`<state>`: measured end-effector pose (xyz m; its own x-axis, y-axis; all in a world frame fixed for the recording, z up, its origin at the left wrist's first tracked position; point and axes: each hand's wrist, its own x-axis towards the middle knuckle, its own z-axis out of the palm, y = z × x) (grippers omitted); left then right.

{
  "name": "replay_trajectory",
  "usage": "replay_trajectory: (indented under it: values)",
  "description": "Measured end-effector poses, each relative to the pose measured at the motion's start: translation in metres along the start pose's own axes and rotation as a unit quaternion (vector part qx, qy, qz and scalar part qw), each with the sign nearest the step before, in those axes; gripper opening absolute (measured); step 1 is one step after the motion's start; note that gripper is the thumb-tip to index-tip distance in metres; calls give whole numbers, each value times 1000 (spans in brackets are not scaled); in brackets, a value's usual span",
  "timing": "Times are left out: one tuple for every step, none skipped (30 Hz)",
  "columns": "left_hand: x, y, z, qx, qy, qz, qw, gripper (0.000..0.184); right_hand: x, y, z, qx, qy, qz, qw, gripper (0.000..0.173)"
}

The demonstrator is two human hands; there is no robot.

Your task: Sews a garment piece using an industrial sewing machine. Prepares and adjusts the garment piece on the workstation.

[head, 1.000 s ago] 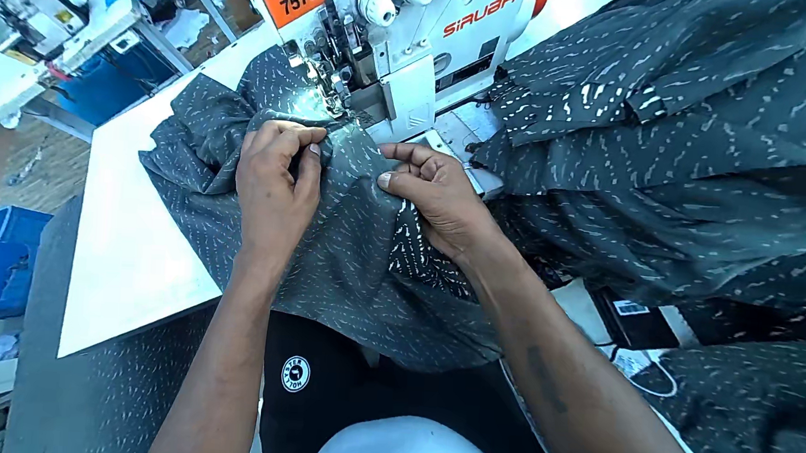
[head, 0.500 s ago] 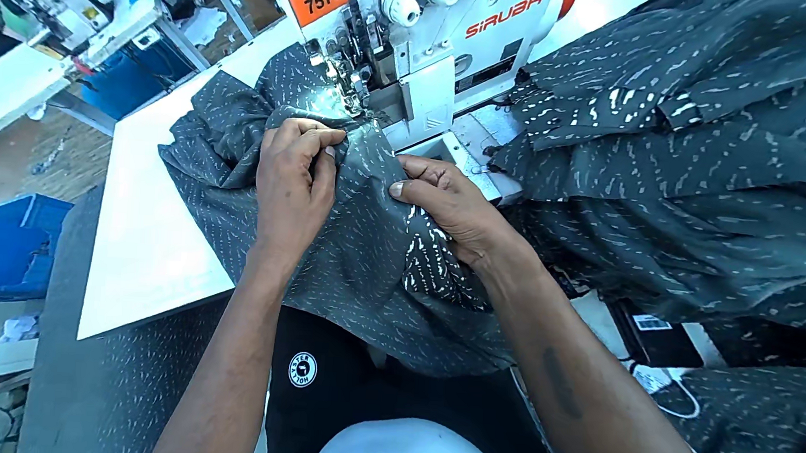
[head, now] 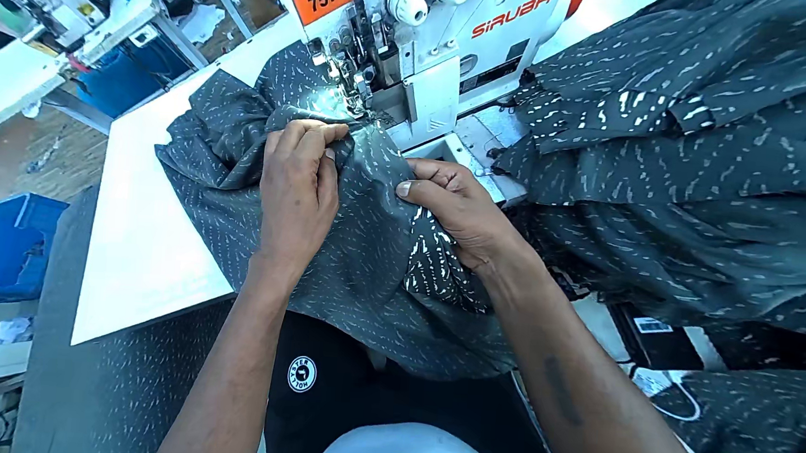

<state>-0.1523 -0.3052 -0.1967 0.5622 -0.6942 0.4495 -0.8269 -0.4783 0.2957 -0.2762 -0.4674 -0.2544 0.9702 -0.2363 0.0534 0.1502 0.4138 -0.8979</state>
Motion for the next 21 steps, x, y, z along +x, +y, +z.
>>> replay_trajectory:
  values:
    - [-1,2,-1,10,-5,1,1000,34,0,0,0,-1,3,-1,1000,24]
    - [-2,3,-1,24,-6,9,1000,35,1,1,1,-4,8,-3,1000,22]
    - [-2,2,0,40,-4,21,999,36,1,2,1,-10,12,-7,1000,21]
    - [0,0,1,54,-1,34,998,37,2,3,2,-20,17,-13,1000,20]
    - [2,-3,2,67,2,44,997,37,3,3,3,-30,19,-20,999,20]
    - [3,-4,1,77,0,49,996,37,4,3,3,-36,18,-24,999,20]
    - [4,-5,0,83,-6,52,995,37,5,3,3,-39,15,-25,999,20]
    - [5,-5,-1,87,-12,51,995,38,5,2,3,-38,14,-24,999,20]
    - [6,-5,-2,91,-17,49,995,38,5,2,3,-35,12,-20,999,20]
    - [6,-5,-2,95,-20,48,994,39,5,3,3,-32,11,-16,999,20]
    - [6,-5,-2,100,-21,50,994,40,4,3,3,-29,10,-11,999,20]
    - [5,-5,-2,104,-21,52,993,41,3,3,3,-26,11,-7,1000,19]
    - [5,-5,-1,107,-20,54,993,42,2,4,3,-24,10,-4,1000,19]
    - [5,-5,-1,110,-22,55,992,42,1,3,3,-20,8,-4,1000,19]
    - [5,-4,-1,114,-25,54,992,43,0,3,2,-16,5,-5,1000,19]
    - [6,-3,-2,117,-28,50,991,43,0,3,2,-12,3,-5,1000,19]
    - [6,-1,-3,119,-32,48,991,43,0,2,3,-8,3,-6,1000,19]
    - [8,-1,-3,122,-36,46,991,44,1,2,3,-10,4,-7,1000,19]
    - [9,-1,-4,125,-37,46,990,44,1,1,4,-14,5,-10,1000,20]
    - [10,-1,-4,127,-35,47,990,44,2,0,5,-21,5,-15,1000,21]
    - [10,-1,-3,125,-31,47,991,44,2,-1,6,-33,5,-22,999,22]
